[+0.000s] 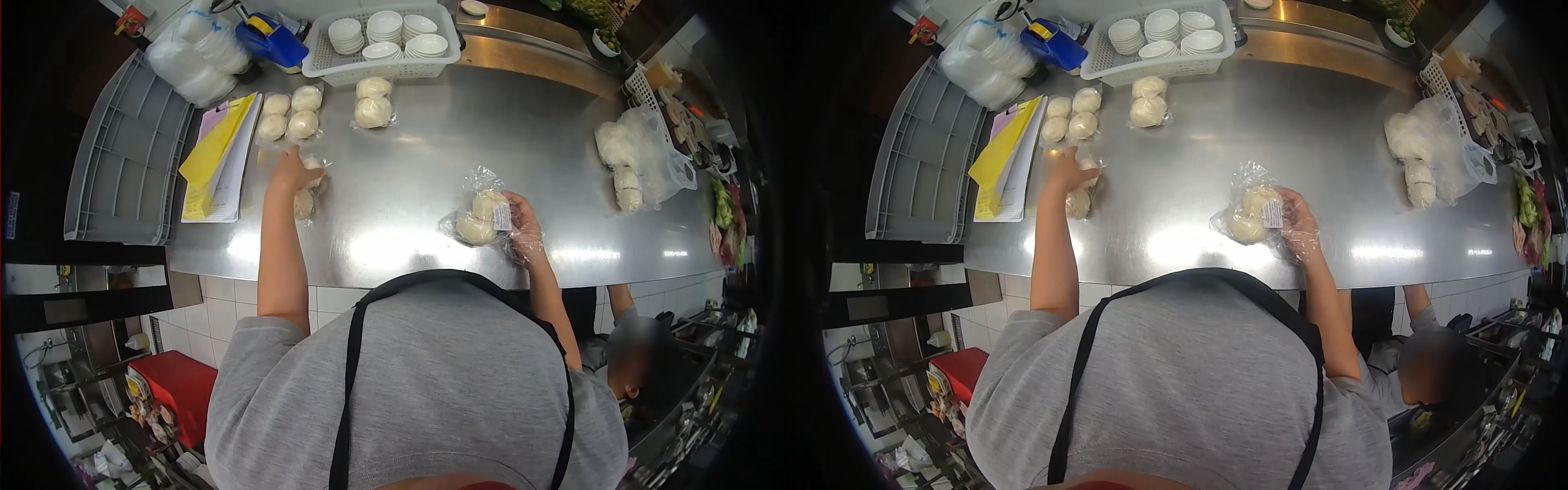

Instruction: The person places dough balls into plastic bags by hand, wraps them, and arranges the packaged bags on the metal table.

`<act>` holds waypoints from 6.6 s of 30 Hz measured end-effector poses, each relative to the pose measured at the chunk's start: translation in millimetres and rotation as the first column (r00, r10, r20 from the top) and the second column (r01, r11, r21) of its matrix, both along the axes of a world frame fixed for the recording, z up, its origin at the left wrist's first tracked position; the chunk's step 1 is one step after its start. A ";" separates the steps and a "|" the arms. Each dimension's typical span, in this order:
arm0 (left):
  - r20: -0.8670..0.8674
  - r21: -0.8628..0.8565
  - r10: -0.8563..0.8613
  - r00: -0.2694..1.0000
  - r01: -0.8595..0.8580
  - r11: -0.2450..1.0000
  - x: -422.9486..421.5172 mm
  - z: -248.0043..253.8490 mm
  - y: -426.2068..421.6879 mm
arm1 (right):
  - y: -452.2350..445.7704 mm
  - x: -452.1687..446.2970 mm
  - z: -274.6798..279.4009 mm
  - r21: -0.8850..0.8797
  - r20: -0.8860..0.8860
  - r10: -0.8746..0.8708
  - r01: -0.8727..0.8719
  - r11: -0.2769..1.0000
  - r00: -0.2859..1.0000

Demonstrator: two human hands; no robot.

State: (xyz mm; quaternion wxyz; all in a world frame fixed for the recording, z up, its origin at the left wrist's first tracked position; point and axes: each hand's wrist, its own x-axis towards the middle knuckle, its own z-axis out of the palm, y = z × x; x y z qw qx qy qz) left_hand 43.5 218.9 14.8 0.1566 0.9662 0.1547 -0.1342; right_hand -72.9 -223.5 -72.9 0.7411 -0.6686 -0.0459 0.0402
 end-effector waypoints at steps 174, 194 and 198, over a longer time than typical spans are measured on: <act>0.603 -0.544 -0.342 0.721 0.685 0.485 -75.0 -52.4 -185.9 | 40.2 14.4 55.2 -0.499 -0.049 0.323 -0.303 0.812 0.945; 0.766 0.088 -0.628 0.139 0.944 0.317 -84.4 -17.0 -223.9 | 63.2 48.4 -11.5 -0.430 0.232 0.086 0.023 0.903 0.969; 0.790 0.124 -0.604 0.104 0.938 0.324 -85.2 -10.7 -230.8 | 56.5 54.4 12.8 -0.788 0.194 0.300 -0.034 0.615 0.934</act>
